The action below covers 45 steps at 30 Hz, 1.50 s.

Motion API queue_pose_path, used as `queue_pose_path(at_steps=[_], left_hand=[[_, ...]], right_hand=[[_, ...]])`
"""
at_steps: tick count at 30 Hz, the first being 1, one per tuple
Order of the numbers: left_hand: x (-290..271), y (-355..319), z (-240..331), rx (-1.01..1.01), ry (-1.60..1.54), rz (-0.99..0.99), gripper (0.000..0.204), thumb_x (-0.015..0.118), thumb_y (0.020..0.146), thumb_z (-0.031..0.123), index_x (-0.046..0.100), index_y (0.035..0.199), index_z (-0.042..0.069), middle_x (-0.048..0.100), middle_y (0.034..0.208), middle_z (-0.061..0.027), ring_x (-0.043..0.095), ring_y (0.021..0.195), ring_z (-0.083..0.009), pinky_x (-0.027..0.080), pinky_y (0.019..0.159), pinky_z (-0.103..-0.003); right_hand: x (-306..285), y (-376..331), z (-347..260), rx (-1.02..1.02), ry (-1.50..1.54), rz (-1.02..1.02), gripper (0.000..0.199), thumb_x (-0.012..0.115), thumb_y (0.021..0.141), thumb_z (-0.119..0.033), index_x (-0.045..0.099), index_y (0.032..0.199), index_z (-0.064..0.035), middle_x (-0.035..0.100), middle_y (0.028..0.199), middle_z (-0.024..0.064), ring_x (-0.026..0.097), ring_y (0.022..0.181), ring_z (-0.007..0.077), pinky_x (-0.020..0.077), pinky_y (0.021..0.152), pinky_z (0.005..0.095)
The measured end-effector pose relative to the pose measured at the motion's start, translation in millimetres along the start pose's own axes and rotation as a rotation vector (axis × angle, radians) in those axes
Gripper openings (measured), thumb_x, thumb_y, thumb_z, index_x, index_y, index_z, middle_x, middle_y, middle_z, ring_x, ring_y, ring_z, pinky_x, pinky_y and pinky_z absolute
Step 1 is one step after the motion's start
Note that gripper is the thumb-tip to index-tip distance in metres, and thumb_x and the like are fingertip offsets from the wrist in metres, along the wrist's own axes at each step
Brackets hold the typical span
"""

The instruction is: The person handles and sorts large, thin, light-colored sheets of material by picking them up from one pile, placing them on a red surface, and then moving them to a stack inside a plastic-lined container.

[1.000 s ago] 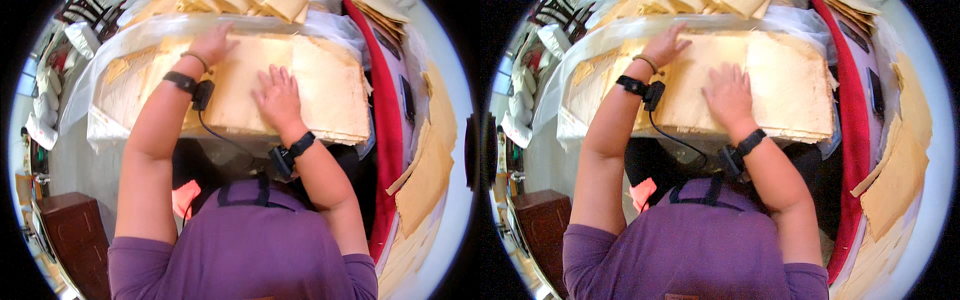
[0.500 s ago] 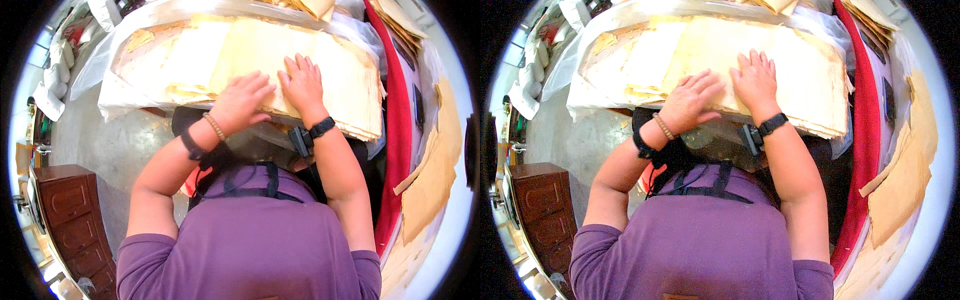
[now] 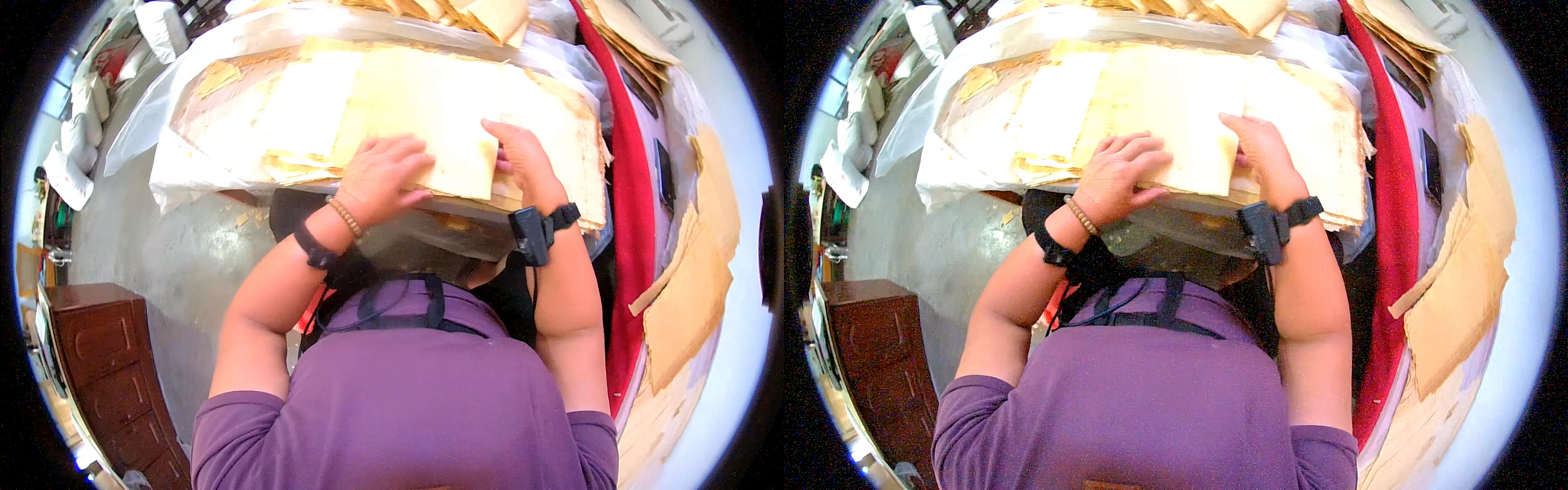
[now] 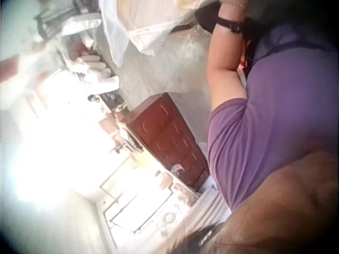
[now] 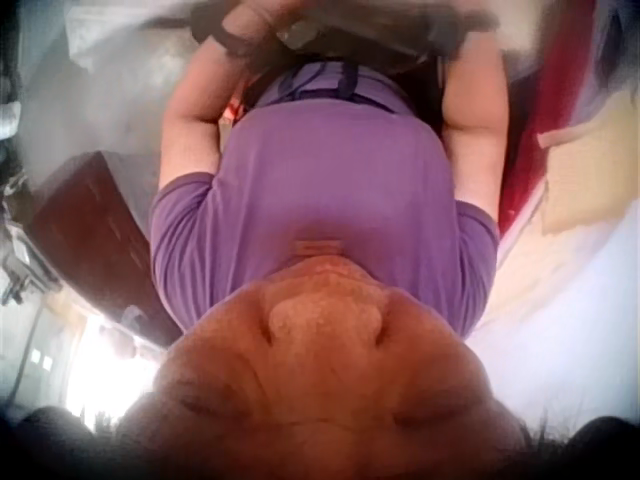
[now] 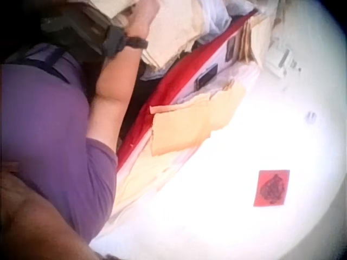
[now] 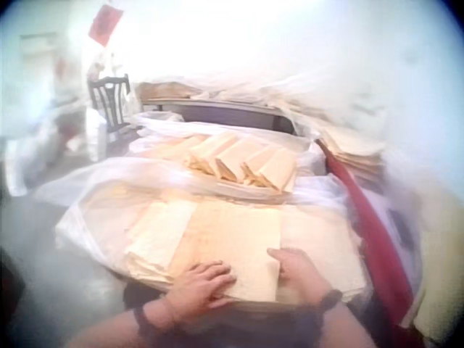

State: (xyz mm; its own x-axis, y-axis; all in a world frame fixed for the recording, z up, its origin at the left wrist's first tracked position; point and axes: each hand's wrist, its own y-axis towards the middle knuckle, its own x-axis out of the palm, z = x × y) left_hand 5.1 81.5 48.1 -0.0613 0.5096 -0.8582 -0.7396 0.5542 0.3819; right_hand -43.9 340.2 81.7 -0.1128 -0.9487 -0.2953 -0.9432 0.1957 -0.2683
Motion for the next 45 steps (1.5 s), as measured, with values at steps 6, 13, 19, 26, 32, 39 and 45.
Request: queue_pose_path(at_steps=[6,13,19,26,32,39,45], left_hand=[[-9.5,3.5,5.8,0.023,-0.013,-0.005,0.056,0.078,0.08,0.04,0.064,0.128,0.015,0.058,0.139,-0.0086,0.049,0.136,-0.0288,0.037,0.111,-0.047],[-68.5,-48.9,-17.4,-0.304,-0.019,0.438,0.024,0.067,0.097,0.027,0.071,0.105,0.005,0.072,0.106,-0.0109,0.07,0.092,-0.0238,0.056,0.072,-0.03],[-51.1,-69.6,-21.1,-1.143,-0.832,-0.084,0.039,0.062,0.101,0.038,0.07,0.095,0.001,0.074,0.078,-0.0064,0.068,0.064,-0.0161,0.05,0.057,-0.025],[-15.8,-69.5,0.0,-1.07,-1.236,-0.099,0.035,0.06,0.1,0.034,0.067,0.103,0.0,0.075,0.087,-0.0125,0.071,0.073,-0.0178,0.054,0.064,-0.028],[7.2,-58.9,54.5,-0.98,-1.449,-0.382,0.035,0.055,0.103,0.034,0.067,0.109,0.001,0.075,0.09,-0.0091,0.07,0.077,-0.0156,0.055,0.068,-0.028],[-4.6,-45.0,96.8,-0.75,-1.53,-0.559,0.039,0.052,0.104,0.039,0.07,0.119,0.008,0.072,0.088,-0.0016,0.064,0.074,-0.0098,0.05,0.066,-0.023],[-78.2,-26.1,90.0,-0.361,-1.42,-0.818,0.033,0.058,0.104,0.014,0.062,0.135,0.002,0.075,0.108,-0.0079,0.069,0.098,-0.0115,0.054,0.085,-0.025]], right_hand=[[-7.2,-6.3,8.7,0.104,0.249,-0.248,0.037,0.074,0.09,-0.016,0.066,0.119,0.0047,0.074,0.106,0.0116,0.072,0.084,0.0205,0.0573,0.073,0.0327],[-87.3,46.8,-11.8,-0.07,-0.511,-0.166,0.039,0.074,0.088,-0.015,0.066,0.122,0.0027,0.075,0.105,0.0134,0.072,0.087,0.0207,0.0567,0.081,0.0343],[-52.6,15.5,-13.5,-0.664,-0.818,0.187,0.067,0.081,0.08,-0.033,0.058,0.137,-0.0083,0.068,0.123,0.0202,0.065,0.113,0.0354,0.0524,0.096,0.0414],[15.4,-107.7,33.6,-0.895,-0.95,-0.049,0.079,0.085,0.074,-0.031,0.05,0.142,-0.0073,0.047,0.148,0.0169,0.041,0.14,0.0349,0.0309,0.117,0.0521],[3.0,-106.6,69.2,-0.892,-0.847,0.135,0.072,0.081,0.068,-0.008,0.057,0.136,-0.0091,0.054,0.141,0.0162,0.047,0.136,0.0363,0.0302,0.115,0.059],[-15.8,-114.8,79.8,-0.974,-0.908,0.221,0.049,0.07,0.072,-0.001,0.07,0.119,-0.0126,0.062,0.129,0.0144,0.057,0.124,0.0355,0.0373,0.11,0.0588],[-68.2,-90.1,79.5,-1.011,-0.865,0.151,0.037,0.055,0.082,0.001,0.075,0.108,-0.0163,0.07,0.119,0.0092,0.064,0.116,0.0289,0.0416,0.109,0.0517]])
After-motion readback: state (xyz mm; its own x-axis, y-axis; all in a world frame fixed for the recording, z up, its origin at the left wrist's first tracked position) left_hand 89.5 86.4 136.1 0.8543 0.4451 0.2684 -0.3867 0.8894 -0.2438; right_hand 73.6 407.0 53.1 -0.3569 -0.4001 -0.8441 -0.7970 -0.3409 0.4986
